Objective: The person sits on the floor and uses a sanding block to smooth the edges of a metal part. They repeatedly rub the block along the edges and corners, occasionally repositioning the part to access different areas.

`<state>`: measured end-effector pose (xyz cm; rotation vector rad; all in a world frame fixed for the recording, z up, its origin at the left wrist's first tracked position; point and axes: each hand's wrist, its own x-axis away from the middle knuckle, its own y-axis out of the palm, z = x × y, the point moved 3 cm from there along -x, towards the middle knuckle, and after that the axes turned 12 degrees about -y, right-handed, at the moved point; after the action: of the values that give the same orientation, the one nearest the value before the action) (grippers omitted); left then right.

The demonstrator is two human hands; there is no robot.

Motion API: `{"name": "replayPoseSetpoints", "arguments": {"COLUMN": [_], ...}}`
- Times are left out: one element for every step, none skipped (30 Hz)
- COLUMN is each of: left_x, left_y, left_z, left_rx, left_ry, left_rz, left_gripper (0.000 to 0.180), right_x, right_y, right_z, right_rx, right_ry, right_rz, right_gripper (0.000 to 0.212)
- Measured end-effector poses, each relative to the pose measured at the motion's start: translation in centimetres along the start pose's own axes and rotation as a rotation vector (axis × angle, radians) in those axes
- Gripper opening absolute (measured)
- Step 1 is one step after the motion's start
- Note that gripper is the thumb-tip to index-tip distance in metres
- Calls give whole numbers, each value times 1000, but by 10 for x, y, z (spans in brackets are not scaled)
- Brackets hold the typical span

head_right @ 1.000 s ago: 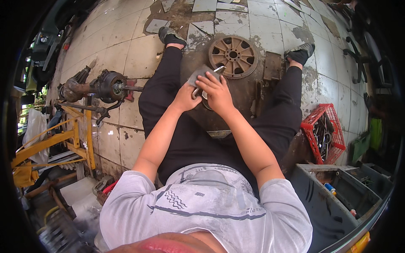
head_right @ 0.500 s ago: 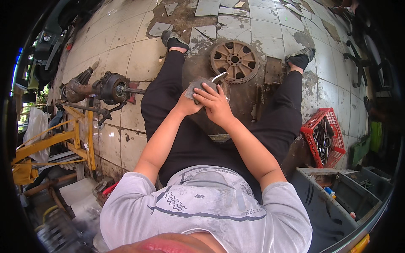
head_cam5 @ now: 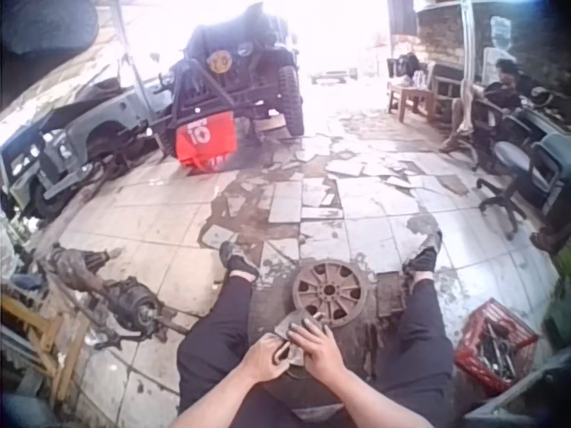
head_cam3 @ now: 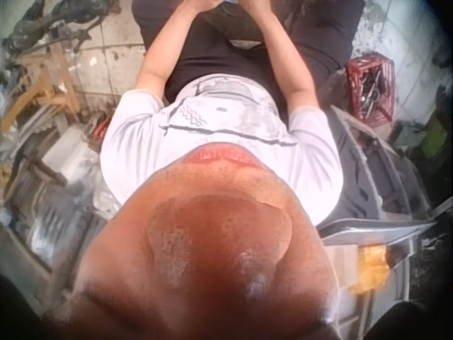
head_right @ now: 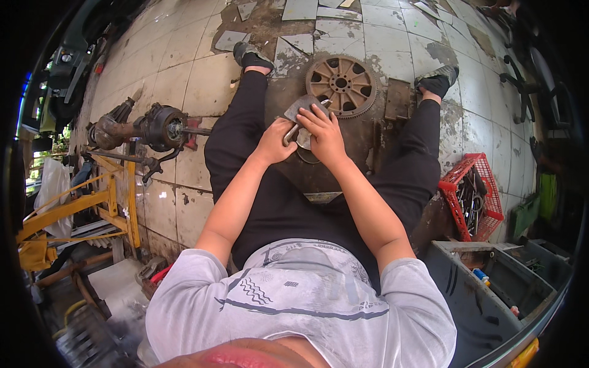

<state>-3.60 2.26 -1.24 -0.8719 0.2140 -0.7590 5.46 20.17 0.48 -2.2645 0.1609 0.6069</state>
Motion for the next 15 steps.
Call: {"name": "replayPoseSetpoints", "arguments": {"left_x": [3, 7, 12, 13, 12, 11, 9, 3, 3, 5, 4, 10, 9, 11, 12], "left_y": [2, 4, 5, 3, 1, 1, 0, -1, 3, 8, 9, 10, 8, 8, 8], "left_z": [1, 5, 9, 13, 14, 13, 11, 4, 0, -3, -3, 1, 0, 3, 6], "left_rx": [40, 78, 119, 107, 92, 81, 70, 22, 21, 20, 17, 104, 48, -1, -50], "left_ry": [-17, -34, -55, -3, 14, 31, 49, 67, 34, 1, -27, -20, 18, 54, 90], "left_rz": [44, 90, 134, 152, 147, 138, 129, 76, 72, 68, 67, 152, 168, 177, 185], "left_gripper": [64, 64, 64, 64, 64, 65, 65, 65, 65, 64, 64, 66, 66, 65, 65], "right_x": [7, 10, 16, 17, 13, 8, 5, -2, 0, 4, 6, 11, 12, 12, 11], "right_y": [1, 1, 1, 4, 3, 1, 0, 0, 0, -1, -1, -1, 0, 0, 0], "right_z": [-4, -12, -22, -24, -21, -14, -8, -2, -4, -8, -12, -25, -36, -37, -34], "right_rx": [-8, -37, -67, -18, -3, 14, 31, 11, 13, 15, 19, -22, -28, -54, -79], "right_ry": [-8, -38, -64, -133, -117, -96, -75, -7, -39, -71, -106, -152, -166, -147, -127], "right_rz": [-38, -57, -81, -67, -54, -44, -33, 28, 7, -13, -29, -49, -67, -76, -86], "right_gripper": [68, 68, 68, 64, 63, 63, 62, 60, 60, 59, 58, 60, 61, 63, 65]}}
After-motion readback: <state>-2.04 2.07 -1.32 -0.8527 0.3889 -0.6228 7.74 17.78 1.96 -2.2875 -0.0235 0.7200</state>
